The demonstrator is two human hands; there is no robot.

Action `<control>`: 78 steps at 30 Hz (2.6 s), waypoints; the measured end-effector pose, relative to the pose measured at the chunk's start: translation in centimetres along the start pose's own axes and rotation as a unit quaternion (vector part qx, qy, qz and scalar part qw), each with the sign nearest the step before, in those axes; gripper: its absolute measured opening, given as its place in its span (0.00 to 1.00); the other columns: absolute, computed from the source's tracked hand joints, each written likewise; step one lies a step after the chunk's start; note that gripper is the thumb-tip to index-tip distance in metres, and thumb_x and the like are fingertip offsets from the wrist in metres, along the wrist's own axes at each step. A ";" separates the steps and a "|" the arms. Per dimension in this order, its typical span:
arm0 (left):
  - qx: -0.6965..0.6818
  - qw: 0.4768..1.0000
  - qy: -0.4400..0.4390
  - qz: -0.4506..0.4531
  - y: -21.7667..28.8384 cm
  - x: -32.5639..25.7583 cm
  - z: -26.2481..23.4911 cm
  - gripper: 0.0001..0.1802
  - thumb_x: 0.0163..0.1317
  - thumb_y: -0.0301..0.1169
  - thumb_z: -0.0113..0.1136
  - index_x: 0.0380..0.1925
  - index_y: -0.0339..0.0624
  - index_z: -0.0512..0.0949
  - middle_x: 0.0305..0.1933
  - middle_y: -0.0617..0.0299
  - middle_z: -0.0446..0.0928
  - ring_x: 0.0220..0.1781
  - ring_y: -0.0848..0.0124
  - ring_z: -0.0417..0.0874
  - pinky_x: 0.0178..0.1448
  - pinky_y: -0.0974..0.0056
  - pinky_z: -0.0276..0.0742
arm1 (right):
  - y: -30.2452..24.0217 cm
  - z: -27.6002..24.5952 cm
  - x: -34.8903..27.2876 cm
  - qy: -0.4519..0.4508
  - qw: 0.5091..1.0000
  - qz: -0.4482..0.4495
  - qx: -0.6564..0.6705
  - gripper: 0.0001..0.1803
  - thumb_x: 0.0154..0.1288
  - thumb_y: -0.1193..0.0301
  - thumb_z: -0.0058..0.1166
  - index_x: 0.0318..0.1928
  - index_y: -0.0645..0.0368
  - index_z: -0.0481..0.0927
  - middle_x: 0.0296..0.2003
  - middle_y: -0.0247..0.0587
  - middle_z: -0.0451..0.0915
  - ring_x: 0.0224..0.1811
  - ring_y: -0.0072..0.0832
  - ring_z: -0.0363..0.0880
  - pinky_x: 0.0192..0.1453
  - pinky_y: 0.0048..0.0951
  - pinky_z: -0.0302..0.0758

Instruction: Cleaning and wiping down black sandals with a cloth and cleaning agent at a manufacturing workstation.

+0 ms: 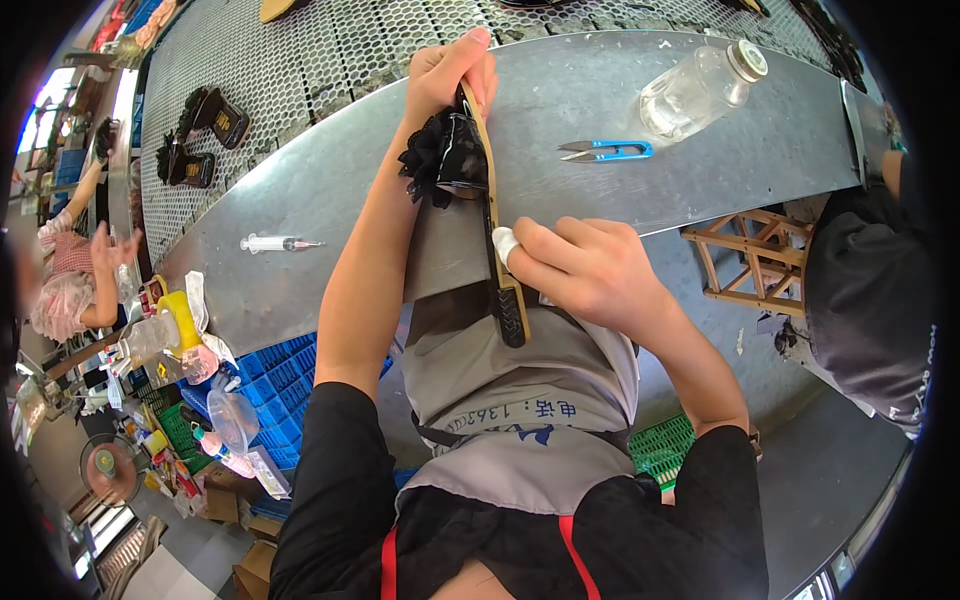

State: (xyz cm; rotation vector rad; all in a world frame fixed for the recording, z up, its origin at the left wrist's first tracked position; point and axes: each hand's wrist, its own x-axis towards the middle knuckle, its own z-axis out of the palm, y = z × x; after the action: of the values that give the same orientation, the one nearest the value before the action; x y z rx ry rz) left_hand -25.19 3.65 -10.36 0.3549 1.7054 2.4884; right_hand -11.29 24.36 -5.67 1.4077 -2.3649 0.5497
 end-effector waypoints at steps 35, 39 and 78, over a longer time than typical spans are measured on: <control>0.075 0.971 -0.206 -0.097 -0.8 -0.5 2.4 0.37 0.74 0.46 0.63 0.05 0.42 0.71 0.10 0.67 0.65 0.15 0.77 0.63 0.23 0.67 0.56 | 0.6 0.9 3.3 -0.054 0.988 -0.125 0.075 0.11 0.53 0.69 0.63 0.38 0.50 0.78 0.39 0.28 0.78 0.29 0.21 0.77 0.28 0.25 0.77; 0.013 0.965 -0.239 -0.105 -0.8 -0.7 2.2 0.37 0.74 0.46 0.63 0.05 0.44 0.68 0.10 0.69 0.62 0.16 0.78 0.58 0.24 0.65 0.52 | 0.3 0.6 3.7 -0.029 0.995 -0.091 0.015 0.12 0.50 0.71 0.65 0.37 0.52 0.80 0.33 0.29 0.76 0.26 0.21 0.74 0.26 0.25 0.72; -0.133 0.966 -0.204 -0.088 0.9 -1.4 1.4 0.35 0.74 0.41 0.61 0.05 0.47 0.66 0.09 0.66 0.62 0.12 0.76 0.60 0.20 0.66 0.54 | -3.6 1.7 -0.4 0.064 0.647 0.397 0.648 0.09 0.69 0.80 0.57 0.48 0.67 0.84 0.45 0.37 0.81 0.29 0.15 0.73 0.29 0.18 0.68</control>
State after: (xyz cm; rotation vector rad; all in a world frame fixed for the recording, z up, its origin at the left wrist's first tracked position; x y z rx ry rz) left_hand -23.45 4.30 -9.20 0.6073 1.1753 2.2753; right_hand -8.01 22.25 -6.82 0.3194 -2.2254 2.8355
